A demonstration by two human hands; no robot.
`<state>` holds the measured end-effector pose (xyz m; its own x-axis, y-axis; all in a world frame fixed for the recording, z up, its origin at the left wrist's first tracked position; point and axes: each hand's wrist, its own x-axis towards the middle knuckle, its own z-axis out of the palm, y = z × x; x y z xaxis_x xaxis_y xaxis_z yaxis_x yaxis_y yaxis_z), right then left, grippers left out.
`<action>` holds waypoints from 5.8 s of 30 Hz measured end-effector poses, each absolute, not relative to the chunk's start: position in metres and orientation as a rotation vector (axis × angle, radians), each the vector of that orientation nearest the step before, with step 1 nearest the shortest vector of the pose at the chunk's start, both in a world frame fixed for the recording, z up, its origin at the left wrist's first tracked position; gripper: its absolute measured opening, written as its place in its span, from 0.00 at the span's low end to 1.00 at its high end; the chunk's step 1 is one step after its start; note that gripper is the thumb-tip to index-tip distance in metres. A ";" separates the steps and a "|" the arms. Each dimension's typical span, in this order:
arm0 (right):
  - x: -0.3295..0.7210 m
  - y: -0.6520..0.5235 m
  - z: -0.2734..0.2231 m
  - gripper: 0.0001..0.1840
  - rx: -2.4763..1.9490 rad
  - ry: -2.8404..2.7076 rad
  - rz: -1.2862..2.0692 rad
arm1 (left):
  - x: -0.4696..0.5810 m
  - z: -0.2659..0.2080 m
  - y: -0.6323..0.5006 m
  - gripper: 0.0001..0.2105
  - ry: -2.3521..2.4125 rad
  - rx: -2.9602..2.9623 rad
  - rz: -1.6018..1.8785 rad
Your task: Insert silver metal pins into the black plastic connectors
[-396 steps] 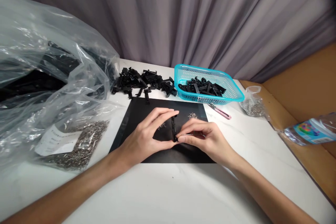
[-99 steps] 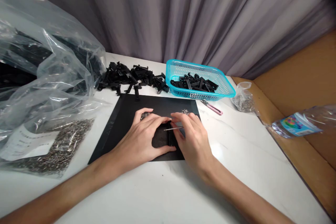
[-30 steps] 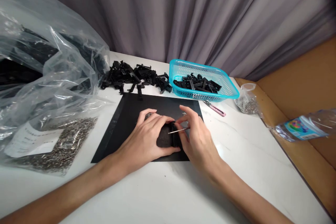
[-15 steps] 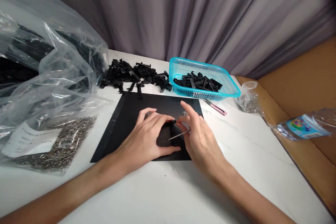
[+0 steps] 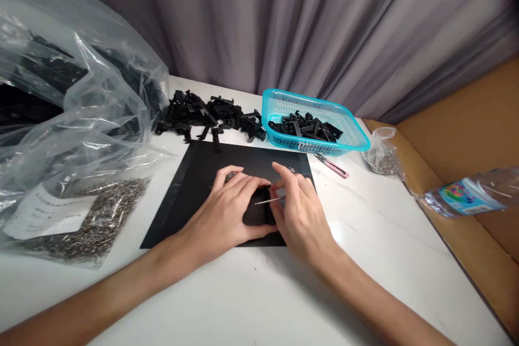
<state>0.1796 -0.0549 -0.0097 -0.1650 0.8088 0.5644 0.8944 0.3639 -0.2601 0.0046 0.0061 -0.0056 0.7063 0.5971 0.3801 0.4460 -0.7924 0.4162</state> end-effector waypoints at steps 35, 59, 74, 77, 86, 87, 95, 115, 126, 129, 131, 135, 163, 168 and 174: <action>0.212 -0.044 0.000 0.26 -1.180 -1.404 0.975 | 0.000 0.003 0.000 0.17 0.853 2.332 0.732; 0.209 -0.045 0.006 0.11 -1.345 -1.536 0.910 | 0.000 0.003 0.006 0.09 0.917 2.127 0.835; 0.213 -0.043 -0.002 0.08 -1.338 -1.683 0.474 | -0.003 -0.008 0.006 0.25 0.782 1.993 0.721; 0.210 -0.045 -0.001 0.07 -1.318 -1.767 0.314 | -0.003 -0.010 0.007 0.22 0.769 1.974 0.743; 0.211 -0.045 -0.007 0.09 -1.291 -1.908 -0.100 | -0.002 -0.007 0.007 0.24 0.755 1.986 0.731; 0.212 -0.045 -0.008 0.10 -1.295 -1.914 -0.099 | -0.002 -0.007 0.007 0.24 0.758 1.982 0.735; 0.214 -0.043 -0.009 0.12 -1.296 -1.951 -0.010 | -0.002 -0.009 0.008 0.21 0.739 1.965 0.671; 0.206 -0.041 -0.007 0.09 -1.284 -1.948 -0.014 | -0.002 -0.014 0.009 0.34 0.920 2.211 0.587; 0.193 -0.043 -0.015 0.08 -1.313 -1.923 -0.272 | 0.001 -0.008 0.004 0.32 0.974 2.170 0.535; 0.192 -0.043 -0.015 0.08 -1.331 -1.919 -0.265 | 0.002 -0.007 0.004 0.32 0.977 2.157 0.524; 0.192 -0.044 -0.015 0.09 -1.340 -1.930 -0.293 | 0.002 -0.007 0.003 0.31 0.980 2.151 0.527; 0.191 -0.044 -0.017 0.10 -1.331 -2.005 -0.446 | 0.002 -0.007 0.003 0.29 0.963 2.160 0.551; 0.208 -0.041 -0.015 0.09 -1.250 -1.950 0.097 | 0.002 -0.015 0.008 0.32 0.981 2.204 0.638; 0.206 -0.040 -0.015 0.10 -1.253 -1.964 -0.026 | 0.001 -0.014 0.007 0.32 0.979 2.220 0.623; 0.203 -0.040 -0.016 0.09 -1.312 -1.946 -0.078 | 0.000 -0.014 0.006 0.32 0.967 2.236 0.635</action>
